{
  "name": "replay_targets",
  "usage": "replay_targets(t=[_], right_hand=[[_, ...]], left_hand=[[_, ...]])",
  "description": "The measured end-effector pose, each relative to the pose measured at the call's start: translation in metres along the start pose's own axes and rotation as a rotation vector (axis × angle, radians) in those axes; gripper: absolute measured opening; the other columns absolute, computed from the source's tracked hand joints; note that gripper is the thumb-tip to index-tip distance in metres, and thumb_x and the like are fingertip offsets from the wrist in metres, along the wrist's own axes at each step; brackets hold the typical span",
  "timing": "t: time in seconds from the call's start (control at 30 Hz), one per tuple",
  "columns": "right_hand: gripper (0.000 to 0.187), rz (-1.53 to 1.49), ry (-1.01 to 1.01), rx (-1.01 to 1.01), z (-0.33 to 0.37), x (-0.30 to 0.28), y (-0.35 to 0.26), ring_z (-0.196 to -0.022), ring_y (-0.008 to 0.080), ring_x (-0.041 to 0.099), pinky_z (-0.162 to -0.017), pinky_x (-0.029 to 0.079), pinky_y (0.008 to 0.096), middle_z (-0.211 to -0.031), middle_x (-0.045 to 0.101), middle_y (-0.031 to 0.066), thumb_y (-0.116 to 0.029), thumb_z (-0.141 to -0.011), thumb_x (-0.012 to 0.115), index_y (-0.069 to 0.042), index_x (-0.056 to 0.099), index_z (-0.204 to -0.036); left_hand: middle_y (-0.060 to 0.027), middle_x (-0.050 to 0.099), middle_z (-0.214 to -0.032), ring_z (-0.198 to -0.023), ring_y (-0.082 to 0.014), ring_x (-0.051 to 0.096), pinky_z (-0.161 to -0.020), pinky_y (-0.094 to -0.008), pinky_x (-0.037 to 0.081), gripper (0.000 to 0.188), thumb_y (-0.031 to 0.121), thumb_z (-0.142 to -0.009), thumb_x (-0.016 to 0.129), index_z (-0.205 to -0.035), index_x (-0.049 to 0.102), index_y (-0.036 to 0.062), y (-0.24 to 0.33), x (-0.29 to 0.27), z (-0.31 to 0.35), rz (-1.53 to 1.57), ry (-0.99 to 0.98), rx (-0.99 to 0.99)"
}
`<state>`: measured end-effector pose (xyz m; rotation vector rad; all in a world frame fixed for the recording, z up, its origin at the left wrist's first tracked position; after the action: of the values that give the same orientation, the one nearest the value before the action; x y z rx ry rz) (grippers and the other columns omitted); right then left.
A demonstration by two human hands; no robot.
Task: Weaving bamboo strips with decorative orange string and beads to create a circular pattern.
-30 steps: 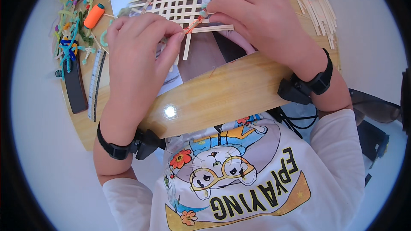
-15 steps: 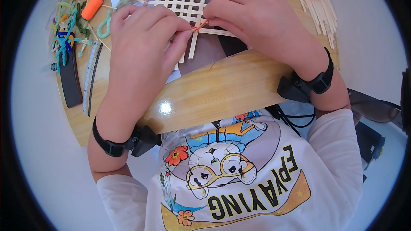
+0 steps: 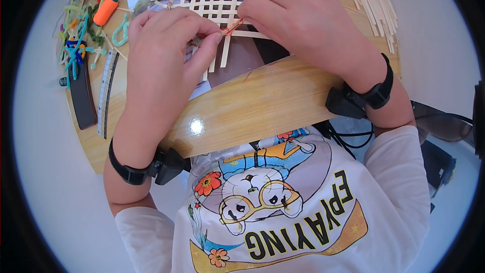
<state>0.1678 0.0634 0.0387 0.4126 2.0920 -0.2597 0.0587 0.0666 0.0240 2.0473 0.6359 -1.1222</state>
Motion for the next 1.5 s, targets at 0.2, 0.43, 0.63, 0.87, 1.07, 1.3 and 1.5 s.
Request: replay_targets(t=[0.2, 0.43, 0.63, 0.87, 1.07, 1.3, 1.5], right_hand=[[0.011, 0.027, -0.047, 0.054, 0.000, -0.007, 0.001, -0.082, 0.0244, 0.052, -0.080, 0.042, 0.0368, -0.083, 0.056, 0.0088, -0.011, -0.077, 0.062, -0.004, 0.058, -0.084], [0.011, -0.167, -0.033, 0.267, 0.008, -0.009, 0.028, -0.084, 0.0286, 0.053, -0.079, 0.043, 0.0372, -0.085, 0.056, 0.0099, -0.010, -0.082, 0.065, -0.004, 0.062, -0.090], [0.009, -0.231, -0.100, 0.279, 0.006, -0.003, 0.028, -0.087, 0.0280, 0.053, -0.078, 0.042, 0.0372, -0.085, 0.057, 0.0095, -0.011, -0.082, 0.065, -0.005, 0.063, -0.089], [0.007, -0.222, -0.097, 0.357, 0.014, -0.001, 0.040, -0.089, 0.0286, 0.053, -0.079, 0.042, 0.0372, -0.086, 0.057, 0.0101, -0.009, -0.082, 0.064, -0.004, 0.062, -0.085], [0.006, -0.231, -0.151, 0.449, 0.014, -0.005, 0.045, -0.088, 0.0298, 0.054, -0.079, 0.042, 0.0371, -0.086, 0.057, 0.0109, -0.008, -0.084, 0.063, -0.003, 0.060, -0.084], [0.007, -0.200, -0.085, 0.451, 0.011, -0.012, 0.041, -0.085, 0.0296, 0.053, -0.077, 0.042, 0.0369, -0.084, 0.056, 0.0117, -0.009, -0.083, 0.064, -0.003, 0.060, -0.084], [0.009, -0.556, -0.019, 0.523, 0.012, -0.009, 0.044, -0.084, 0.0259, 0.055, -0.077, 0.043, 0.0351, -0.084, 0.059, 0.0094, -0.012, -0.086, 0.065, -0.004, 0.062, -0.086]], left_hand=[[-0.0029, 0.062, -0.079, -0.080, -0.0218, 0.058, -0.089, -0.0364, 0.037, 0.007, 0.010, -0.078, 0.071, -0.081, 0.066, 0.0068, -0.006, -0.002, 0.001, 0.019, 0.012, -0.069], [-0.0031, 0.062, -0.078, -0.079, -0.0225, 0.058, -0.089, -0.0366, 0.037, 0.006, 0.010, -0.078, 0.071, -0.081, 0.066, 0.0069, -0.007, -0.001, 0.000, 0.013, 0.011, -0.050], [-0.0030, 0.062, -0.078, -0.079, -0.0221, 0.057, -0.088, -0.0362, 0.037, 0.006, 0.011, -0.078, 0.071, -0.081, 0.067, 0.0069, -0.005, -0.001, -0.001, 0.003, 0.010, -0.045], [-0.0022, 0.062, -0.077, -0.074, -0.0198, 0.057, -0.087, -0.0340, 0.037, 0.006, 0.010, -0.078, 0.070, -0.081, 0.066, 0.0074, -0.008, -0.001, -0.002, 0.049, 0.010, -0.065], [-0.0019, 0.061, -0.074, -0.070, -0.0183, 0.057, -0.084, -0.0329, 0.038, 0.006, 0.011, -0.079, 0.070, -0.082, 0.065, 0.0079, -0.011, -0.006, -0.001, 0.063, 0.066, -0.098], [-0.0018, 0.061, -0.072, -0.069, -0.0184, 0.058, -0.082, -0.0332, 0.039, 0.006, 0.012, -0.080, 0.069, -0.082, 0.066, 0.0079, -0.022, -0.005, 0.001, 0.084, 0.073, -0.149], [-0.0023, 0.063, -0.075, -0.075, -0.0208, 0.059, -0.085, -0.0346, 0.038, 0.007, 0.013, -0.079, 0.070, -0.081, 0.067, 0.0075, -0.012, -0.003, -0.002, 0.025, 0.036, -0.065]])
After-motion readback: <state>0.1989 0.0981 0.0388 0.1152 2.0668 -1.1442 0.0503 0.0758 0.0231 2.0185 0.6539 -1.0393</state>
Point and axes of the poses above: each hand's wrist, its own z-axis away from the middle knuckle, its own x-axis out of the palm, y = z × x, the point moved 9 cm from there along -z, towards the middle knuckle
